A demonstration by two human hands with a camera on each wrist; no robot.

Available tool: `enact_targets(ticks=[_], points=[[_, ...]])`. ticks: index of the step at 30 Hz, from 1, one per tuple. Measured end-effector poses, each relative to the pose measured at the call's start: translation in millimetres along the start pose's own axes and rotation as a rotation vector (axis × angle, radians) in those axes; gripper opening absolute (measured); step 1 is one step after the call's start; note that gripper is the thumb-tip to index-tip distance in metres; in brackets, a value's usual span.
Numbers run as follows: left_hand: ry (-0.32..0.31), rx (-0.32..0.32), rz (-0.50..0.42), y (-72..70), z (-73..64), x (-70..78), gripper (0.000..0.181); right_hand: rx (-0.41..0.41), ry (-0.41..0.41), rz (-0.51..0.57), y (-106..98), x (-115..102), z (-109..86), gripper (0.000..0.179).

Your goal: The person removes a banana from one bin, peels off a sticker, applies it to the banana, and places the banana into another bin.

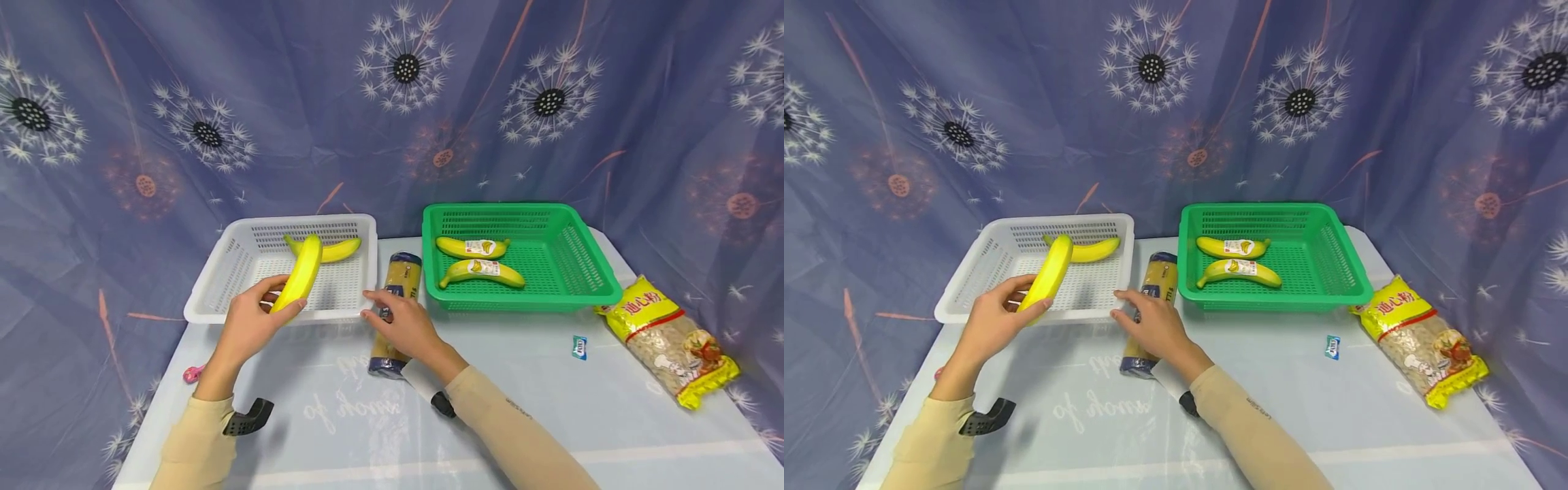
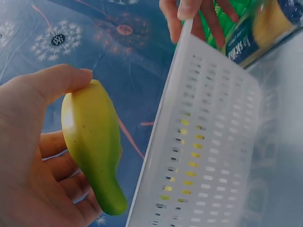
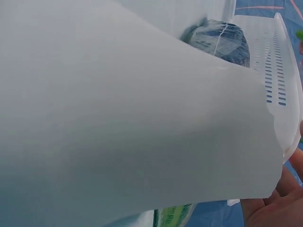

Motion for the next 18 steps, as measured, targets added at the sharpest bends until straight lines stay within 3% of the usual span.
enact_targets(ticks=[5,14,18], points=[[0.023,-0.104,0.002,10.9,-19.6,3.9,0.055,-0.013,0.000,0.027,1,1,1.0,0.044],[0.134,-0.266,0.013,29.8,-61.0,1.6,0.048,-0.059,0.038,0.127,4,9,4.3,0.040],[0.118,-0.336,-0.044,37.0,-77.9,-7.9,0.049,-0.063,0.043,0.161,5,11,3.7,0.041]])
Point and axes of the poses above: each hand's wrist, its own z-axis towards the middle knuckle, its own y-axis out of the palm, x = y × z, the point moved 10 cm from there along z, towards the middle knuckle, and after that the axes turned 5 degrees about x, right-handed, at the moved point
